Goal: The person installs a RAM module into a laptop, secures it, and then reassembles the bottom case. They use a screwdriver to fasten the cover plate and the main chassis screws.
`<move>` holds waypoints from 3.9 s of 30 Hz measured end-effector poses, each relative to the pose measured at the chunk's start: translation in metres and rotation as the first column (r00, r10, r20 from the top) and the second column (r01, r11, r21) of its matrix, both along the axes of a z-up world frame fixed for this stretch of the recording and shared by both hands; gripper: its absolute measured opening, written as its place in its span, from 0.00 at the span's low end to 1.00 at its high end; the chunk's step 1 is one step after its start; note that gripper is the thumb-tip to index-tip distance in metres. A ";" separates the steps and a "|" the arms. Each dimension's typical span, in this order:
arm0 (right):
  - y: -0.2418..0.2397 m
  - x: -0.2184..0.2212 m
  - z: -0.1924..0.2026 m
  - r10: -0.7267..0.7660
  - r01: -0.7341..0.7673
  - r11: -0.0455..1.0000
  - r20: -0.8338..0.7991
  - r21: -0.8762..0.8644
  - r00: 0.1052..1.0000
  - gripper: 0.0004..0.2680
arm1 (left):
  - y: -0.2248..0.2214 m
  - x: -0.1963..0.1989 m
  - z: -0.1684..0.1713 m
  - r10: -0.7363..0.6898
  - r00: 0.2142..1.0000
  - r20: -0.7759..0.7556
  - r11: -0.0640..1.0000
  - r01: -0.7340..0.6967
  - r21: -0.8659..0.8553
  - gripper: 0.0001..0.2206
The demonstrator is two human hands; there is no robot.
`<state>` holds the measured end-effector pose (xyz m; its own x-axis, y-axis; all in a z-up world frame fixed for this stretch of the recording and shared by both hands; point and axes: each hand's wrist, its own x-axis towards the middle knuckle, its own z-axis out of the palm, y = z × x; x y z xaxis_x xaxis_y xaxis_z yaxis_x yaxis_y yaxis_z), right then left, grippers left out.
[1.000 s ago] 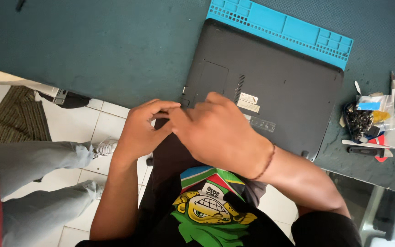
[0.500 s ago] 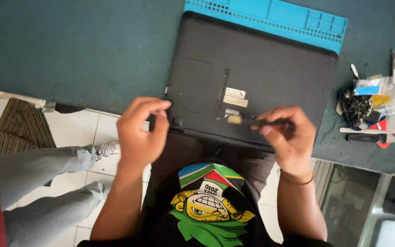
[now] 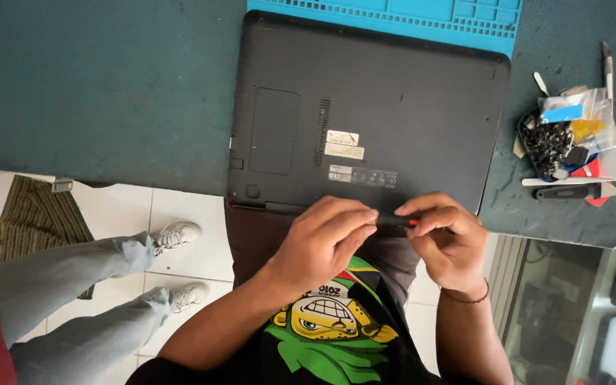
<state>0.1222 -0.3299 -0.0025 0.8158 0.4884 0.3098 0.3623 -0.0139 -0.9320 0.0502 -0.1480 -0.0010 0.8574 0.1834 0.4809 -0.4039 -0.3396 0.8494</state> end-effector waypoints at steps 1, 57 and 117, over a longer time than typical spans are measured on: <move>-0.004 0.001 -0.001 -0.003 0.003 1.000 -0.001 0.001 1.000 0.06 | -0.001 -0.001 -0.001 -0.003 1.000 -0.001 1.000 0.003 0.001 0.05; -0.023 -0.002 -0.026 -0.140 0.183 0.964 -0.218 0.192 0.966 0.04 | -0.006 0.024 0.000 0.003 1.000 0.026 0.997 -0.001 -0.075 0.03; -0.043 0.060 0.024 -0.354 0.378 0.920 -0.197 0.099 0.914 0.16 | 0.013 0.081 0.031 -0.136 0.948 -0.289 0.960 0.198 0.196 0.15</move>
<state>0.1821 -0.3734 0.0215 0.9757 0.1094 0.1896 0.1894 0.0127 -0.9818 0.1309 -0.1350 0.0301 0.9694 -0.0574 0.2388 -0.2367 -0.4777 0.8461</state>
